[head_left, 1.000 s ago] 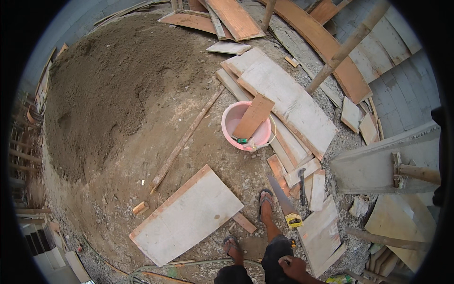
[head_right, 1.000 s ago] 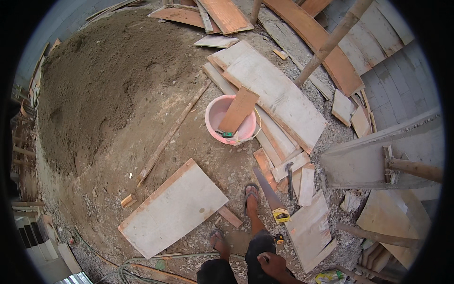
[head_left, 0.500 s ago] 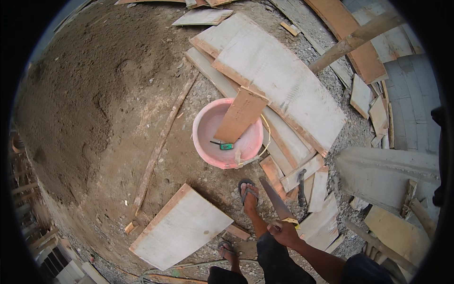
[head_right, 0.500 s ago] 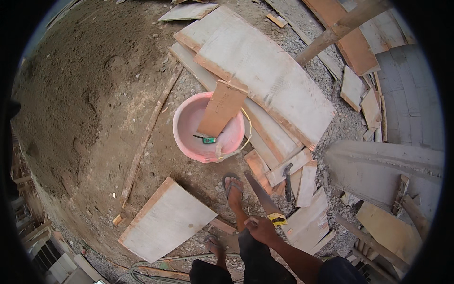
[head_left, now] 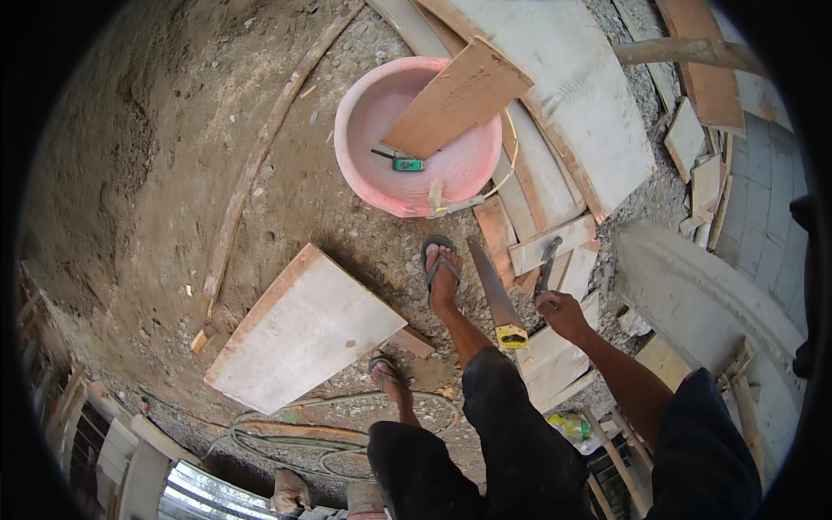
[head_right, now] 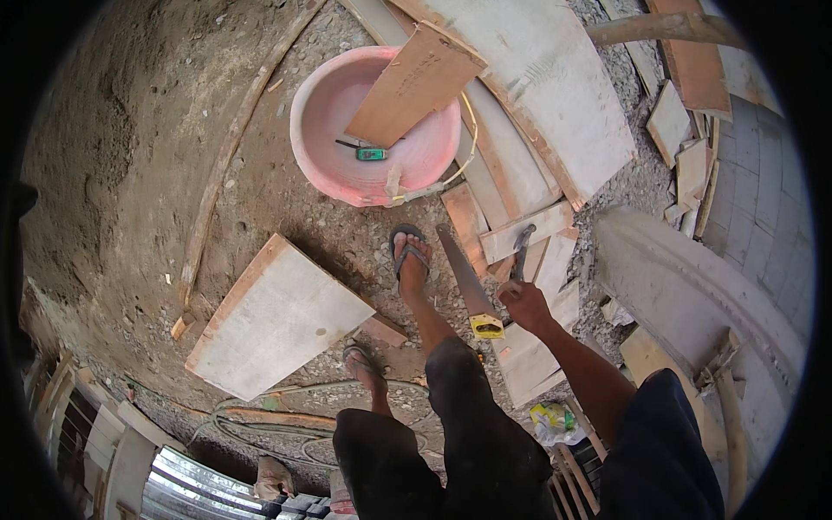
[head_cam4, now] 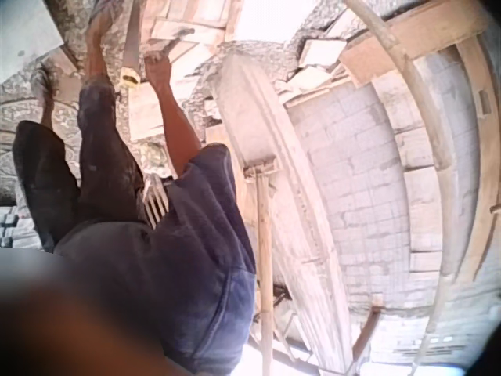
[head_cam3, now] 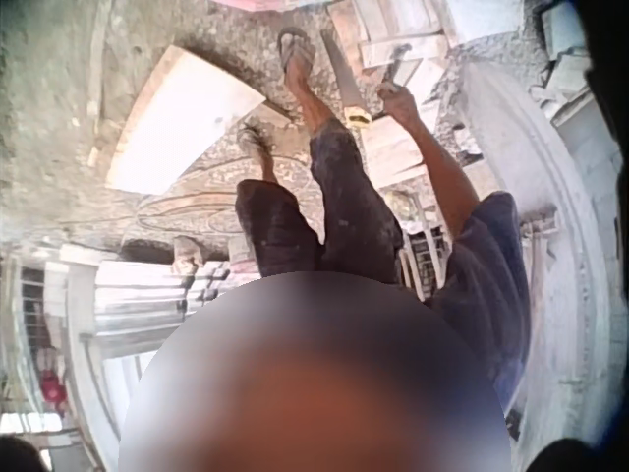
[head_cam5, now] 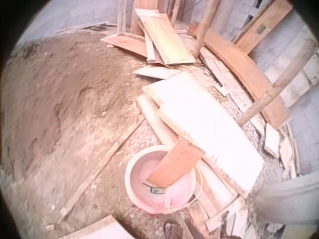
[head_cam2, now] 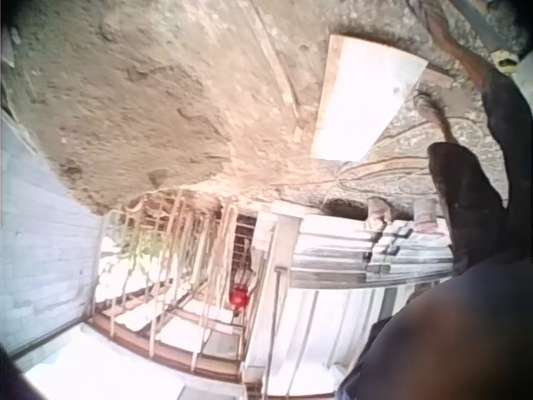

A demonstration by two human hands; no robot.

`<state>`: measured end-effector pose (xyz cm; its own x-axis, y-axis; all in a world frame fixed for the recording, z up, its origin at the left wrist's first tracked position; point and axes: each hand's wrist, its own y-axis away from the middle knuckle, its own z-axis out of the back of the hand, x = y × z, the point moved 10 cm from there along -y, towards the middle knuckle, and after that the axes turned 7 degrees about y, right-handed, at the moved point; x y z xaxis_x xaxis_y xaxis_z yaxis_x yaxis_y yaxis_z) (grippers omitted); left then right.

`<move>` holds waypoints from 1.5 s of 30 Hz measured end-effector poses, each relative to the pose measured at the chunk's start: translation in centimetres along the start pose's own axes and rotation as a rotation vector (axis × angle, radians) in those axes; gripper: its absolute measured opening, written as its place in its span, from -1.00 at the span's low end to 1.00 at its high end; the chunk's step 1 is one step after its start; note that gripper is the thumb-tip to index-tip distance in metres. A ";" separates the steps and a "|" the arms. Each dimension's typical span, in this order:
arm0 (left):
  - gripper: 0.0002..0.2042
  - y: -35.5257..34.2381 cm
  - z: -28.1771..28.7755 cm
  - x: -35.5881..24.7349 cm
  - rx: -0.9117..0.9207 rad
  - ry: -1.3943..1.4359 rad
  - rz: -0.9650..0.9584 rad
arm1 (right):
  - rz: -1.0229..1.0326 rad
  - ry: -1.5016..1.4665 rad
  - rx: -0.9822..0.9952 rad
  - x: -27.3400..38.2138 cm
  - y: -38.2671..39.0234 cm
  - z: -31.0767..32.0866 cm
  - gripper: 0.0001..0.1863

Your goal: The person measures a large sheet of plywood with a tape measure, marks a cut line with a pencil, and then uses a hand saw to cut the sheet along the marked line. The cut piece is separated and set aside.

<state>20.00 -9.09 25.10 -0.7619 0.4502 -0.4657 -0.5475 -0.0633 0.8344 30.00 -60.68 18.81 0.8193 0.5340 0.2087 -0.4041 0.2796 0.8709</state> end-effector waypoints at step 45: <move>-0.66 24.1 -4.2 10.3 0.261 -0.653 -0.310 | -0.182 0.217 -0.309 -35.5 9.4 -29.8 -0.46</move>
<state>-2.48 -9.73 39.23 -0.1840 0.8529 -0.4885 -0.5416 0.3268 0.7745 -15.01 -53.23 6.35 0.7972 0.6003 -0.0631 -0.3910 0.5932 0.7037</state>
